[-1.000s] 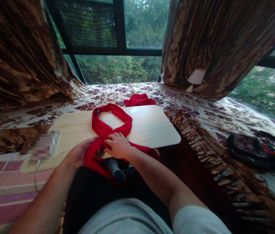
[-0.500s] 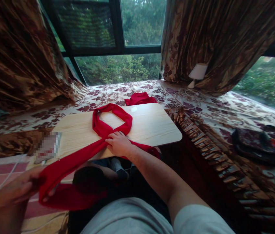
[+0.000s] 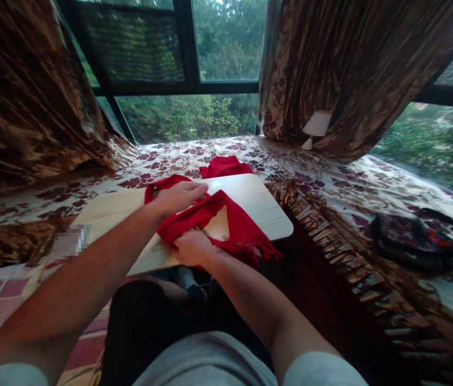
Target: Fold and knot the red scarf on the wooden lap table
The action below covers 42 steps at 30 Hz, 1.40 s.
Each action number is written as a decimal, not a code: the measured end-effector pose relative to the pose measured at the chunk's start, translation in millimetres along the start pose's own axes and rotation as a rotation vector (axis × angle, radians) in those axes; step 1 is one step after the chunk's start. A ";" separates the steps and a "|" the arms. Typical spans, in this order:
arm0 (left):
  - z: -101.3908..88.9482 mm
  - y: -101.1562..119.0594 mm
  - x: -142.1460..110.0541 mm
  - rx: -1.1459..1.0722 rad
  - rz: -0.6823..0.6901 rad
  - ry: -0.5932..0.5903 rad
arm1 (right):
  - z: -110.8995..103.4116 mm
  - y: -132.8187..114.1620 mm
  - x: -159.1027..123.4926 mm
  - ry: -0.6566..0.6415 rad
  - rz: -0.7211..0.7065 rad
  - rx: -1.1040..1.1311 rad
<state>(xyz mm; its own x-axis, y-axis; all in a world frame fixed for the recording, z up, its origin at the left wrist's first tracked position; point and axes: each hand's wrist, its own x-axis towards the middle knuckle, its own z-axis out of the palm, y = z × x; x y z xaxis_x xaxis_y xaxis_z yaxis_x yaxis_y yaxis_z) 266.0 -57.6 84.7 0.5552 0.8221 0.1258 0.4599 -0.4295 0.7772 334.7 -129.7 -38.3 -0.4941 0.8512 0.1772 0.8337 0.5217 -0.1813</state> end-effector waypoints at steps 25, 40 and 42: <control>51.9 -133.3 -92.7 0.541 0.019 0.319 | -64.8 152.4 8.0 -0.072 0.904 0.650; 52.7 -131.1 -96.6 0.542 0.056 0.317 | -62.4 156.4 77.6 -0.025 0.524 -0.048; 52.7 -128.6 -97.1 0.562 0.058 0.321 | -43.1 135.2 62.4 0.028 0.448 -0.008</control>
<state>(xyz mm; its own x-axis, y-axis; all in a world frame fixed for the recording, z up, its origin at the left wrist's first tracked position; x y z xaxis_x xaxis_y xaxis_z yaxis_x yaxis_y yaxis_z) 189.5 -101.9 -60.0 0.3953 0.8251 0.4035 0.7761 -0.5351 0.3338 427.2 -8.6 -10.1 -0.0770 0.9910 0.1093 0.9657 0.1014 -0.2389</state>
